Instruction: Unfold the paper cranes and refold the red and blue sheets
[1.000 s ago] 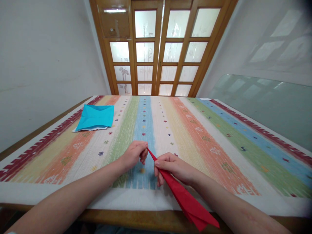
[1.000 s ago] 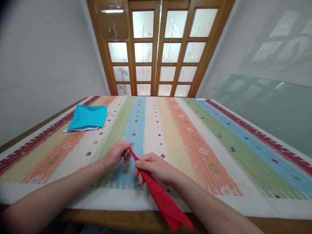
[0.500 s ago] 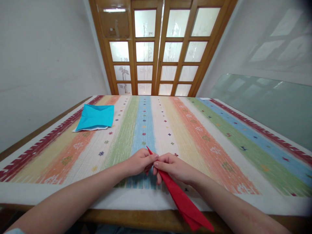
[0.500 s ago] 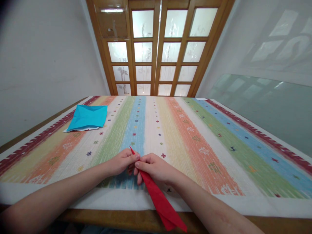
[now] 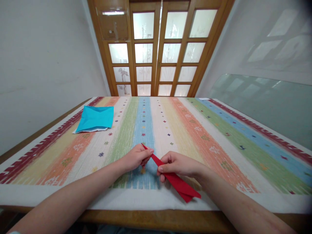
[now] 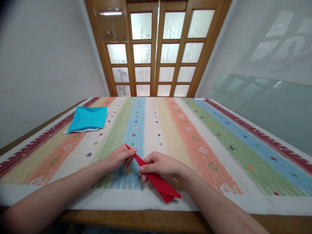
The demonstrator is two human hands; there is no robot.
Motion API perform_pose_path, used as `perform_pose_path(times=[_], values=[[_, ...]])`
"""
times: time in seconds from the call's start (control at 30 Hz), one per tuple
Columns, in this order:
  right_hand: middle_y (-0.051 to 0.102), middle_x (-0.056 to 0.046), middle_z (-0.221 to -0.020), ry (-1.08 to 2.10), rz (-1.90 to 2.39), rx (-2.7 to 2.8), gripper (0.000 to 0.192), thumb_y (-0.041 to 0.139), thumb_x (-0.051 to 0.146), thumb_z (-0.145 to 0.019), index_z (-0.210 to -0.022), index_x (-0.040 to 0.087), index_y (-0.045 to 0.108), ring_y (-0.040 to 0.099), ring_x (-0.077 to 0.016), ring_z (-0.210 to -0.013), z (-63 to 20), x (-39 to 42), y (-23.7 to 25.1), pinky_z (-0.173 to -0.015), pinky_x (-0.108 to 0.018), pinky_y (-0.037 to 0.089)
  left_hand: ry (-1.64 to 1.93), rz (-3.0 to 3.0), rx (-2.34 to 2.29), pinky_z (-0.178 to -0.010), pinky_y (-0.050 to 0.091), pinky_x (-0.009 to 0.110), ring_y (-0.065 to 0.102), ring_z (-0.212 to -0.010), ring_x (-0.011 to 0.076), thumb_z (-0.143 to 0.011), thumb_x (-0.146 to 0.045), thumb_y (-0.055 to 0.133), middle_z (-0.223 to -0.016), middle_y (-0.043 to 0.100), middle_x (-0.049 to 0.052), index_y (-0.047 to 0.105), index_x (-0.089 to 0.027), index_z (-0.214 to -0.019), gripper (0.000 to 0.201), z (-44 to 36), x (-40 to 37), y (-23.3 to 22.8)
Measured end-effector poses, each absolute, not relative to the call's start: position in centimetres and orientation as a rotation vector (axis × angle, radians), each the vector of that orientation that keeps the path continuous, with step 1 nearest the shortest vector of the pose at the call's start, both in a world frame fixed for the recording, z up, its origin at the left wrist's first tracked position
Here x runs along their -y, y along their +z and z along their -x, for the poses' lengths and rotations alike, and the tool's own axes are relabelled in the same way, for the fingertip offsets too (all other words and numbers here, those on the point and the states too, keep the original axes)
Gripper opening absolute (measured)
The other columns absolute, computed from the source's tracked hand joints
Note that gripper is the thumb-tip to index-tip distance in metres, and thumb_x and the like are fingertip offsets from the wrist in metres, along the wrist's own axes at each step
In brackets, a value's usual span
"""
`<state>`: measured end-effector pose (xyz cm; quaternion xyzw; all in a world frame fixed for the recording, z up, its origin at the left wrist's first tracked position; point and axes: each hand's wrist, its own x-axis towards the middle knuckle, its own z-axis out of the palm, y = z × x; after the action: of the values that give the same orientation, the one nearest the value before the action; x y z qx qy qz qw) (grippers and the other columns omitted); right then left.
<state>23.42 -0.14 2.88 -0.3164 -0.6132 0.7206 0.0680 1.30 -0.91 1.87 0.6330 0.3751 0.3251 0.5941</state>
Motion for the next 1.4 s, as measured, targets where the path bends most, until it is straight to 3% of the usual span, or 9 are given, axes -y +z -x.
perform_pose_path(times=[0.3, 0.43, 0.57, 0.73, 0.83, 0.93, 1.1, 1.2, 1.4], values=[[0.074, -0.004, -0.076, 2.017, 0.96, 2.171, 0.029, 0.076, 0.042, -0.084, -0.09, 0.014, 0.08, 0.06, -0.0105, -0.057, -27.7, -3.1, 4.0, -0.054, -0.021, 0.045, 0.973, -1.504, -0.946, -0.05, 0.038, 0.025, 0.043, -0.045, 0.0109, -0.092, -0.059, 0.052, -0.045, 0.045, -0.001, 0.047, -0.019, -0.05, 0.058, -0.8, 0.2, 1.0], [0.075, -0.007, -0.106, 1.76, 1.087, 1.44, 0.035, 0.065, 0.045, -0.093, -0.117, 0.023, 0.073, 0.07, -0.0179, -0.081, -30.2, -5.5, 4.2, -0.067, -0.028, 0.056, 1.275, -1.257, -1.026, -0.049, 0.042, 0.024, 0.048, -0.046, 0.011, -0.092, -0.061, 0.053, -0.052, 0.05, -0.001, 0.054, -0.018, -0.057, 0.056, -0.5, -0.2, 1.0], [0.074, -0.007, -0.104, 1.586, 1.063, 0.935, 0.027, 0.065, 0.03, -0.092, -0.118, 0.024, 0.068, 0.069, -0.0155, -0.078, -30.8, -6.8, 3.8, -0.065, -0.026, 0.057, 1.502, -1.128, -1.047, -0.049, 0.043, 0.024, 0.048, -0.049, 0.0094, -0.092, -0.055, 0.057, -0.066, 0.062, 0.003, 0.065, -0.014, -0.068, 0.048, 0.1, -0.3, 1.5], [0.066, -0.011, -0.128, 1.798, 0.9, 1.348, 0.052, 0.076, 0.031, -0.086, -0.135, 0.024, 0.061, 0.067, -0.0205, -0.106, -27.2, -3.9, 3.4, -0.086, -0.034, 0.057, 1.42, -1.16, -0.989, -0.051, 0.044, 0.024, 0.048, -0.051, 0.0086, -0.092, -0.051, 0.057, -0.086, 0.072, 0.008, 0.074, -0.012, -0.095, 0.043, -0.6, 0.6, 1.9], [0.064, -0.012, -0.134, 1.802, 0.749, 1.457, 0.052, 0.071, 0.043, -0.09, -0.137, 0.024, 0.059, 0.063, -0.0237, -0.119, -23.9, -1.2, 3.0, -0.095, -0.039, 0.052, 1.251, -1.278, -0.946, -0.054, 0.045, 0.026, 0.05, -0.052, 0.0104, -0.093, -0.055, 0.056, -0.073, 0.067, 0.006, 0.073, -0.011, -0.091, 0.047, -1.6, 1.5, 1.4], [0.069, -0.012, -0.127, 1.822, 0.697, 1.35, 0.053, 0.066, 0.053, -0.093, -0.136, 0.024, 0.061, 0.065, -0.0237, -0.113, -22.0, 0.1, 2.5, -0.097, -0.042, 0.05, 1.065, -1.423, -0.916, -0.057, 0.043, 0.026, 0.053, -0.054, 0.0127, -0.096, -0.06, 0.05, -0.058, 0.058, 0.002, 0.07, -0.011, -0.084, 0.054, -2.4, 2.1, 0.6], [0.073, -0.012, -0.115, 1.774, 0.764, 1.198, 0.046, 0.065, 0.058, -0.091, -0.114, 0.019, 0.074, 0.068, -0.0211, -0.095, -22.7, -0.5, 2.2, -0.09, -0.039, 0.051, 0.853, -1.448, -0.76, -0.054, 0.046, 0.024, 0.059, -0.064, 0.0142, -0.094, -0.066, 0.048, -0.094, 0.068, 0.012, 0.072, -0.012, -0.106, 0.061, -2.5, 2.0, -0.3], [0.075, -0.01, -0.106, 1.787, 0.801, 1.276, 0.044, 0.069, 0.054, -0.089, -0.112, 0.018, 0.076, 0.068, -0.0208, -0.095, -23.3, -0.9, 2.0, -0.095, -0.039, 0.049, 0.78, -1.418, -0.799, -0.055, 0.047, 0.024, 0.06, -0.066, 0.0155, -0.09, -0.069, 0.053, -0.089, 0.069, 0.011, 0.073, -0.012, -0.1, 0.062, -2.3, 1.8, -0.1], [0.06, 0.001, -0.058, 1.898, 0.721, 1.486, 0.045, 0.066, 0.06, -0.088, -0.09, 0.017, 0.077, 0.059, -0.0153, -0.058, -21.4, 0.5, 1.4, -0.066, -0.032, 0.048, 0.671, -1.481, -0.828, -0.055, 0.043, 0.024, 0.055, -0.06, 0.0132, -0.09, -0.066, 0.056, -0.073, 0.067, 0.008, 0.074, -0.011, -0.083, 0.058, -2.8, 2.3, 0.5]])
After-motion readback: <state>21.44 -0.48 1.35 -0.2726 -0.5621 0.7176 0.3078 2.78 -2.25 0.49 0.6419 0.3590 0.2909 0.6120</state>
